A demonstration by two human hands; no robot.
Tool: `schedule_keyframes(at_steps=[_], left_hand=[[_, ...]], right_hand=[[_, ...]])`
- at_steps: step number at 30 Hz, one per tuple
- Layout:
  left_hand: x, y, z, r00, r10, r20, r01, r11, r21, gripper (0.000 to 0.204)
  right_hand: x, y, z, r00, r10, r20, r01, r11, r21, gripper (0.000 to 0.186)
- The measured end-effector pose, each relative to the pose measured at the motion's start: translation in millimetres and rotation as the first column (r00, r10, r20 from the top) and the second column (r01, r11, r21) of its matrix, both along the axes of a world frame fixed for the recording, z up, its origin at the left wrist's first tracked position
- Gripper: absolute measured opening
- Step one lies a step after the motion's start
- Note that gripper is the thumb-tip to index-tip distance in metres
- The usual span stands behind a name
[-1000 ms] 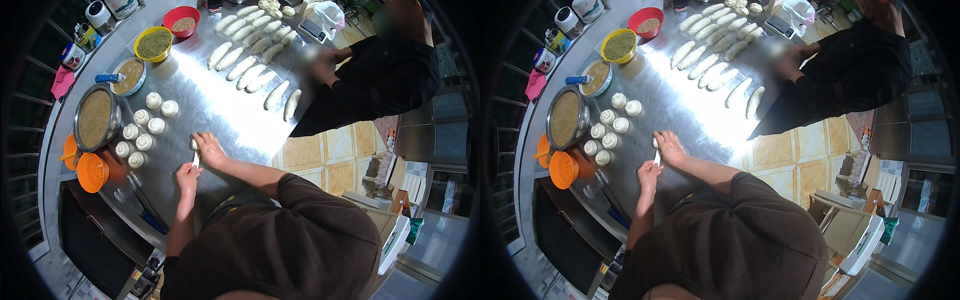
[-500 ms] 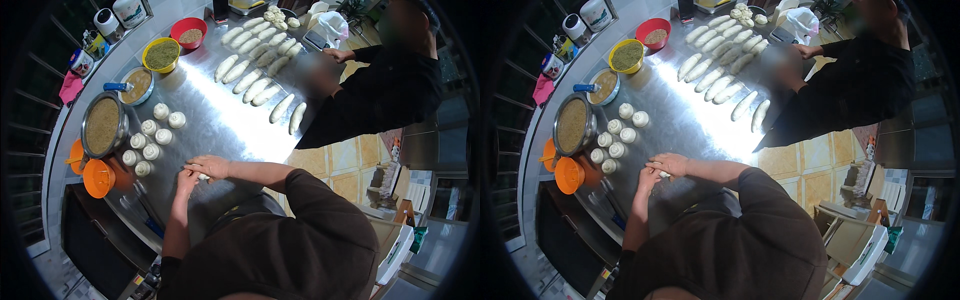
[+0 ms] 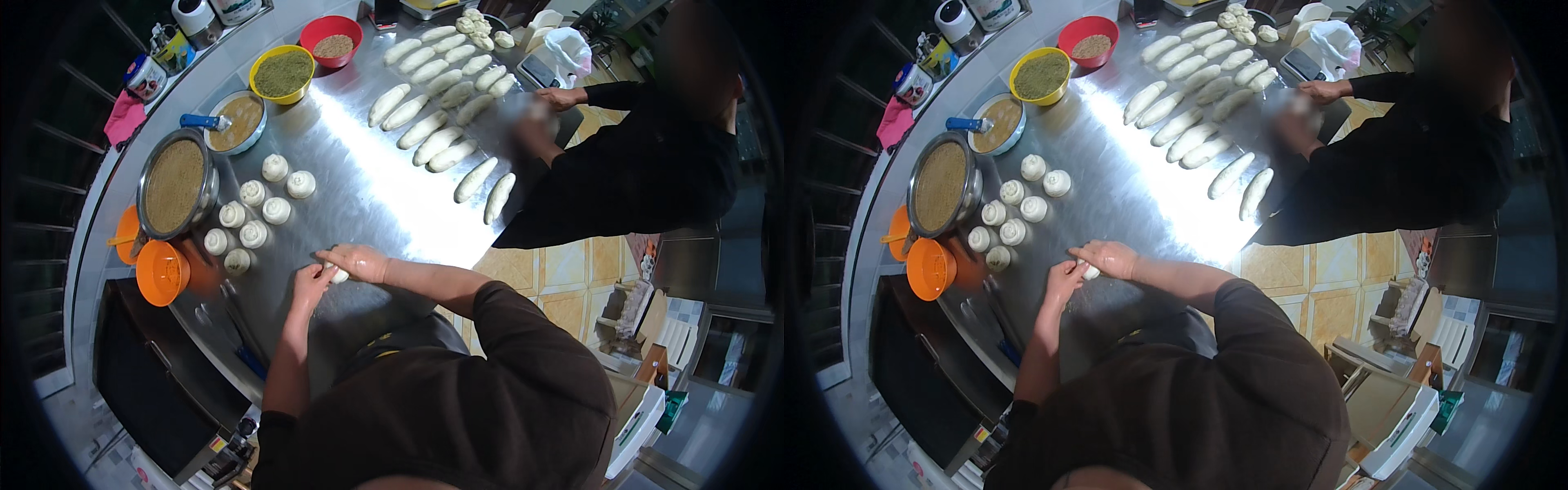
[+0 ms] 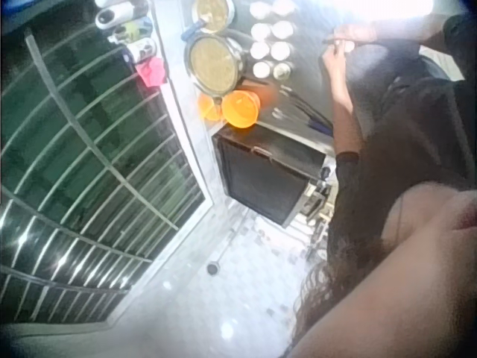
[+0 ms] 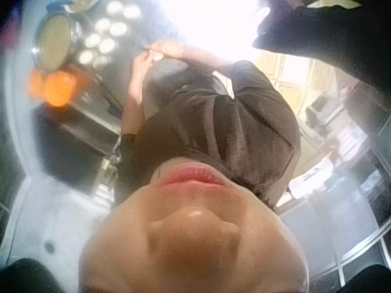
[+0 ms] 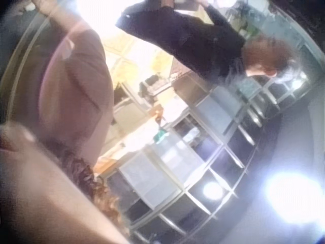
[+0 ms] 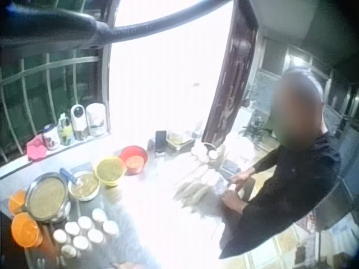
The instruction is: The person flattens small dough balls on a stainless steel table, scoops a green filling from a bowl, and places it onto the dough. They then fold and seal the dough around the filling to form a pastry, repeating this process continuously.
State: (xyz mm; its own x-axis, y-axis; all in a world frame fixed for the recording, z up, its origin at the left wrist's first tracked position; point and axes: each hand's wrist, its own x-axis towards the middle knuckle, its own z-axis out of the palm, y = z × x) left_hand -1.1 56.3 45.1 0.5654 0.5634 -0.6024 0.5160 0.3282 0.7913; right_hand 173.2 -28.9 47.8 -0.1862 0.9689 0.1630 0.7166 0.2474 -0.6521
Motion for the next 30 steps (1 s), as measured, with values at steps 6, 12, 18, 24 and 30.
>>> schedule_keyframes(at_steps=[6, 12, 18, 24, 30], left_hand=[[-8.8, 0.4, -8.3, 1.000, -0.002, 0.004, 0.002, 1.000, 0.029, 0.032], [-3.0, -2.6, 6.0, 0.997, 0.078, 0.012, -0.077, 0.994, -0.076, 0.026], [-10.1, -6.5, -12.3, 0.974, 0.225, -0.010, -0.226, 0.972, -0.067, 0.019], [-22.3, -16.7, -14.4, 0.985, 0.172, 0.002, -0.171, 0.975, 0.144, 0.017], [-13.8, -45.5, 0.8, 0.884, 0.453, 0.115, -0.380, 0.841, -0.386, 0.036]], right_hand=[[-8.7, 1.3, 19.0, 0.999, -0.029, -0.022, 0.033, 0.985, 0.171, 0.072], [-0.8, 4.1, 1.1, 0.997, -0.035, -0.064, 0.032, 0.999, -0.039, 0.072], [-7.1, -0.8, 1.7, 0.999, -0.025, -0.035, 0.028, 0.994, 0.102, 0.051], [-1.0, -3.1, 2.7, 0.982, -0.179, 0.054, 0.180, 0.984, -0.011, 0.035], [-78.3, -7.6, -1.9, 0.786, -0.599, 0.153, 0.603, 0.797, 0.021, 0.060]])
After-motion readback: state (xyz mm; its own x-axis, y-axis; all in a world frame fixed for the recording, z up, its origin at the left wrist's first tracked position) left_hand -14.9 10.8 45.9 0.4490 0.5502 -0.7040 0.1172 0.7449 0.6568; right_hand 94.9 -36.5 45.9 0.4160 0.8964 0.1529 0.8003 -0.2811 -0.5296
